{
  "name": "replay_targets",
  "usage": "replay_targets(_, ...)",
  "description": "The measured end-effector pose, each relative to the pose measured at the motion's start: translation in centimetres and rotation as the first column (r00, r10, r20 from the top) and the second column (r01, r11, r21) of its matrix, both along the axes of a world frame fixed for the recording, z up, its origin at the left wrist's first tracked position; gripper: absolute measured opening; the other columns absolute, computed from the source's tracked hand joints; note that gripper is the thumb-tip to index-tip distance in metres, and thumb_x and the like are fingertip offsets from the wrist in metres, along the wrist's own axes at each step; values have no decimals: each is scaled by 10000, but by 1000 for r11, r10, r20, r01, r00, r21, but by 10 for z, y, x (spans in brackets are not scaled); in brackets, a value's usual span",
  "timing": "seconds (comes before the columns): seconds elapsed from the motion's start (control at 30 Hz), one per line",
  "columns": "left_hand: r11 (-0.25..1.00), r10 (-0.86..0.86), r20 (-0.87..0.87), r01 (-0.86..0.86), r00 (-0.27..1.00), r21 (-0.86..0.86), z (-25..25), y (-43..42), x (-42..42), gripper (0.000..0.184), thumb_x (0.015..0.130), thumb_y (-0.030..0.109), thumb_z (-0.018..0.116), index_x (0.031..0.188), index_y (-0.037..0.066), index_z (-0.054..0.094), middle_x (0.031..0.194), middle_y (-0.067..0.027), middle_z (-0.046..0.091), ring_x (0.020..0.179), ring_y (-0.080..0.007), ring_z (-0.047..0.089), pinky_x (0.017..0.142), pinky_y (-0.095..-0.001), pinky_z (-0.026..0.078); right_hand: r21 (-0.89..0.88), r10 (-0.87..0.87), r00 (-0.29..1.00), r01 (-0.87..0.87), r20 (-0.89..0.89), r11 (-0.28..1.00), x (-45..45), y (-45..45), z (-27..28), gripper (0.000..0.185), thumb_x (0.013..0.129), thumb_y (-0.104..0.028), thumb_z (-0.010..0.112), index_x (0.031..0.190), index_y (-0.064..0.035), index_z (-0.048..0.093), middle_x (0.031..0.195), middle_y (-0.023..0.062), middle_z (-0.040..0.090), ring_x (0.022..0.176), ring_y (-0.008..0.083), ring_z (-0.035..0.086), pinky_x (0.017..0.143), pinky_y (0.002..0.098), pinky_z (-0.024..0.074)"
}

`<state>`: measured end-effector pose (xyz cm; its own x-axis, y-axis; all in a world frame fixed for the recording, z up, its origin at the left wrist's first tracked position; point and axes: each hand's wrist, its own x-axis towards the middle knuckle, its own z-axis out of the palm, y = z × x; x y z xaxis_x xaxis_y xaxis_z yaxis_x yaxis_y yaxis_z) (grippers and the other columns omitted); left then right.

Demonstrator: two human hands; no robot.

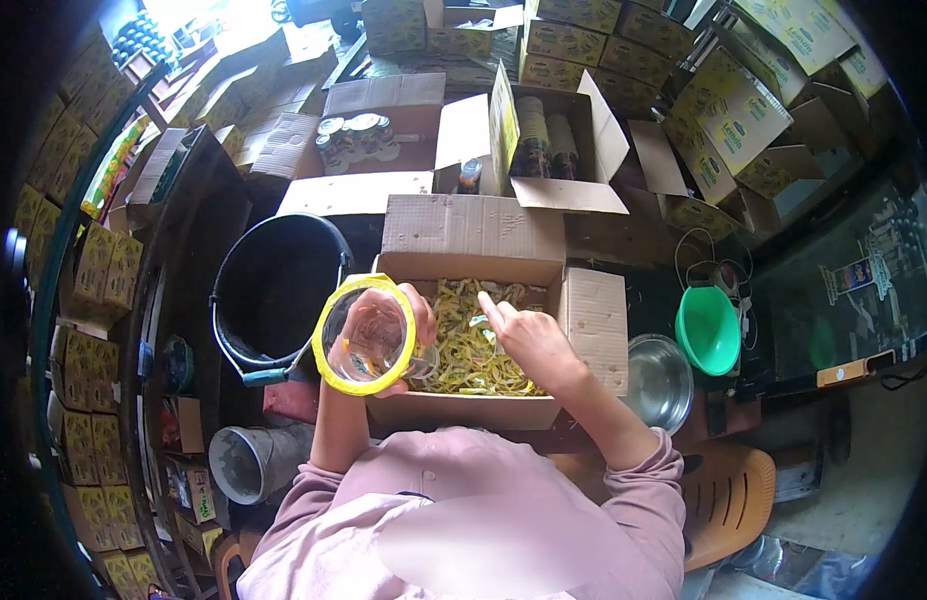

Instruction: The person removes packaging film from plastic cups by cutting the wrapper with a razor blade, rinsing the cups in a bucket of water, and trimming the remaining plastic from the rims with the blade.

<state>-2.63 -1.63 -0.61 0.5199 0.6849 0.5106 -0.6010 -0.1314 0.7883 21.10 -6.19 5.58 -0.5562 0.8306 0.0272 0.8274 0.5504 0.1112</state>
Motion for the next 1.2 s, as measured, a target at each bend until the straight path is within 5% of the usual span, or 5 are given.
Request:
replay_targets(0.13, 997, 26, 5, -26, 1000, -75, -7, -3, 0, 647, 577, 108, 795, 1128, 69, 458, 980, -104, 498, 874, -193, 518, 754, -310, 435, 24, 33, 999, -34, 18, 999, 5, 4, -9, 163, 697, -24, 558, 859, -5, 546, 854, 90, 511, 659, 152, 607, 569, 252, 506)
replay_targets(0.27, 979, 108, -39, -100, 993, 177, 47, -3, 11, 606, 588, 93, 764, 1099, 58, 441, 912, -119, 482, 826, -204, 511, 710, -325, 440, 0, -9, 996, 9, 84, 1000, 2, 3, -2, 147, 687, -34, 566, 832, -15, 552, 896, 96, 507, 667, 135, 604, 578, 251, 506)
replay_targets(0.47, 988, -86, -159, 64, 984, -139, 18, 12, 3, 575, 620, 126, 731, 1107, 36, 438, 1009, -28, 468, 878, -87, 455, 761, -226, 389, 120, 140, 990, -138, -1, 983, 12, 10, -8, 138, 682, -30, 562, 817, -4, 576, 1147, 109, 491, 658, 120, 591, 612, 254, 504)
replay_targets(0.67, 952, -265, -375, 179, 888, -249, 4, 42, 15, 642, 660, 239, 710, 1195, 31, 423, 1087, -61, 498, 965, -123, 494, 883, -278, 401, 58, 189, 982, -188, -13, 980, 12, 7, -1, 102, 677, -32, 555, 779, -18, 557, 1187, 118, 484, 660, 135, 593, 611, 265, 502)
replay_targets(1.2, 959, -242, -606, 92, 757, -268, 20, 34, 12, 579, 689, 202, 685, 1193, 63, 438, 985, -61, 541, 857, -124, 535, 713, -274, 477, -52, -20, 986, 11, -168, 999, 24, 4, 16, 217, 703, 19, 537, 917, -14, 524, 1234, 152, 443, 825, 243, 621, 701, 334, 515)
